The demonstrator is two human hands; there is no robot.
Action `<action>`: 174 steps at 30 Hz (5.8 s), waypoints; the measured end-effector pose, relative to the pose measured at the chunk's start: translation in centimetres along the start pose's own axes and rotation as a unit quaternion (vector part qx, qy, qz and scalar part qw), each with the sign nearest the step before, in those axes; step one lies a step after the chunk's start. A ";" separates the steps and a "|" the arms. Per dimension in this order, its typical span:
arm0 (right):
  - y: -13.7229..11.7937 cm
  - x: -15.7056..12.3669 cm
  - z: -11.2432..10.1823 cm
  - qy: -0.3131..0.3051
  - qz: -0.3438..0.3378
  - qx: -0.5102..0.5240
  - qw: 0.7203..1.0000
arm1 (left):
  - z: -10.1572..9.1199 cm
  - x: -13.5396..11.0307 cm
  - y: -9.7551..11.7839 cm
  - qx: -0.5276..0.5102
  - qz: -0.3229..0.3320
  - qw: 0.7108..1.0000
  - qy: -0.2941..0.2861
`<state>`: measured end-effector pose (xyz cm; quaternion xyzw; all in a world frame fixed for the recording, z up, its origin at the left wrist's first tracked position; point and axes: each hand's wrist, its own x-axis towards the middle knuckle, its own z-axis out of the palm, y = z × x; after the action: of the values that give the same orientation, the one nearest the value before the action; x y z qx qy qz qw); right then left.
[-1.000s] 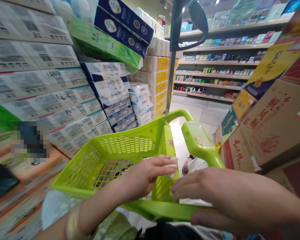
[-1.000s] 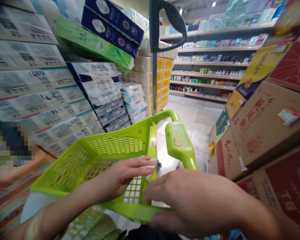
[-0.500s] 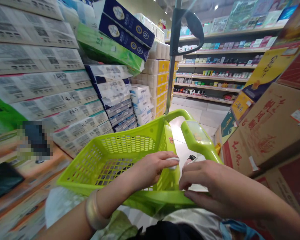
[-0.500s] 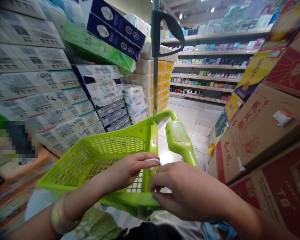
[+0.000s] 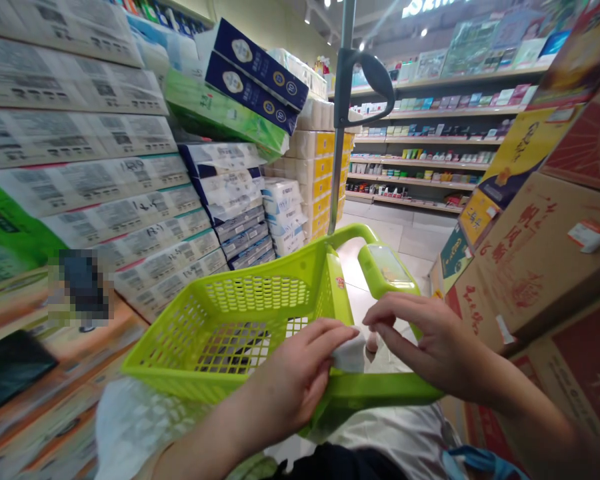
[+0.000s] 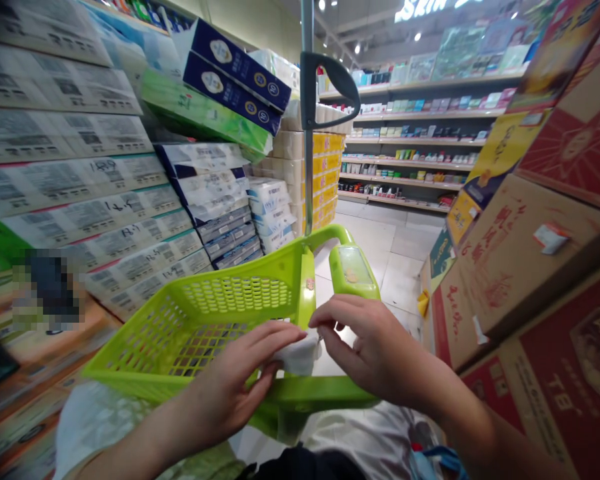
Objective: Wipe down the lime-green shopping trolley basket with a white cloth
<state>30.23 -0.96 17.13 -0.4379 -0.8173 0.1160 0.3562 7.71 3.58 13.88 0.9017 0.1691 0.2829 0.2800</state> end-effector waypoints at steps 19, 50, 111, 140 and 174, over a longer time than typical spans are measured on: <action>-2.5 -3.1 1.0 -0.037 -0.003 -0.155 0.987 | 5.3 -1.8 0.4 0.101 -0.106 0.986 0.074; 0.9 -4.9 1.2 0.140 0.044 -0.134 0.980 | 6.3 0.3 -2.2 0.075 -0.058 0.982 0.161; 3.2 -1.0 3.3 0.219 0.034 -0.205 0.953 | 3.2 -1.7 -0.2 0.116 -0.018 0.965 0.235; 0.6 -0.3 4.3 0.150 0.022 -0.190 0.970 | 3.3 -2.2 -0.4 0.121 -0.010 0.964 0.237; 2.8 -0.7 2.9 0.187 0.096 -0.225 0.951 | 2.6 -2.7 -0.3 0.133 -0.004 0.968 0.213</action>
<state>30.27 0.46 13.28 -0.5972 -0.6946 -0.1210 0.3825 7.09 1.45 10.82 0.8493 0.2646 0.4418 0.1164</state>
